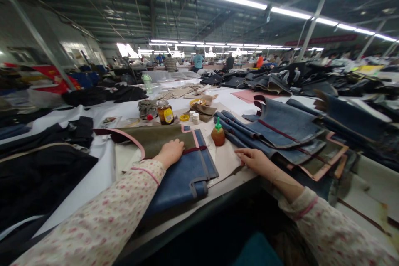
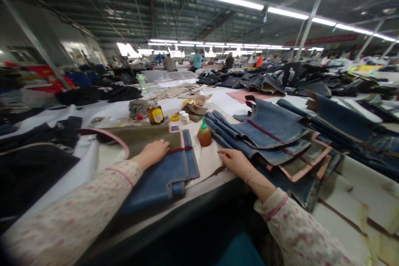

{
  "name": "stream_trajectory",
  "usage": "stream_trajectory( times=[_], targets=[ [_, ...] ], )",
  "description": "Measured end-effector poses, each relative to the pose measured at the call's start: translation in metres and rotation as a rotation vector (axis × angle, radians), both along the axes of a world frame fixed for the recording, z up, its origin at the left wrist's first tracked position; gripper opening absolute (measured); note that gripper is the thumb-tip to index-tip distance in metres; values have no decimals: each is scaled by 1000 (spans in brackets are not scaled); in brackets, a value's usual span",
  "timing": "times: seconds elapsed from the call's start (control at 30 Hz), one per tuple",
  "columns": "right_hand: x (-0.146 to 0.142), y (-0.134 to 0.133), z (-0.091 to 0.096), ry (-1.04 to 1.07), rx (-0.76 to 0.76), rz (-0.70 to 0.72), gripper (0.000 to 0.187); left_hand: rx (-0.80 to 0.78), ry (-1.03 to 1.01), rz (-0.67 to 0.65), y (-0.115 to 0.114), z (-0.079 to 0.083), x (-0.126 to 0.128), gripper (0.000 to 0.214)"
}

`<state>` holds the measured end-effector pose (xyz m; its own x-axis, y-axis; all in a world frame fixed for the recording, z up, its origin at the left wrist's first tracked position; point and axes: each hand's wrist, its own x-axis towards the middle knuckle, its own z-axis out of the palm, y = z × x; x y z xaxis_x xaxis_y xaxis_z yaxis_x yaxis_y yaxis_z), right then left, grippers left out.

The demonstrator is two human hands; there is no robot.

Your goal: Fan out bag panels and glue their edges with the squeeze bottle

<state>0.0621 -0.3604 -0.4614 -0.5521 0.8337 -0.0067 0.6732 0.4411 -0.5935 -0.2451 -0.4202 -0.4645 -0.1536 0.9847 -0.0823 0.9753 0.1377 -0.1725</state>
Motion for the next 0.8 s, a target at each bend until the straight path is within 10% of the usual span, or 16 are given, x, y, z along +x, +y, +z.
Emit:
stream_trajectory(
  times=[0.2, 0.33, 0.57, 0.8],
  targets=[
    [71, -21, 36, 19, 423, -58, 33, -45, -53, -66, 6, 27, 3, 32],
    [102, -13, 29, -87, 620, -56, 29, 91, -99, -280, 18, 59, 57, 34],
    [85, -20, 15, -34, 733, -86, 34, 208, -104, -655, 86, 86, 180, 41],
    [62, -24, 21, -30, 674, -18, 32, 44, -63, -664, 152, 70, 212, 22]
  ],
)
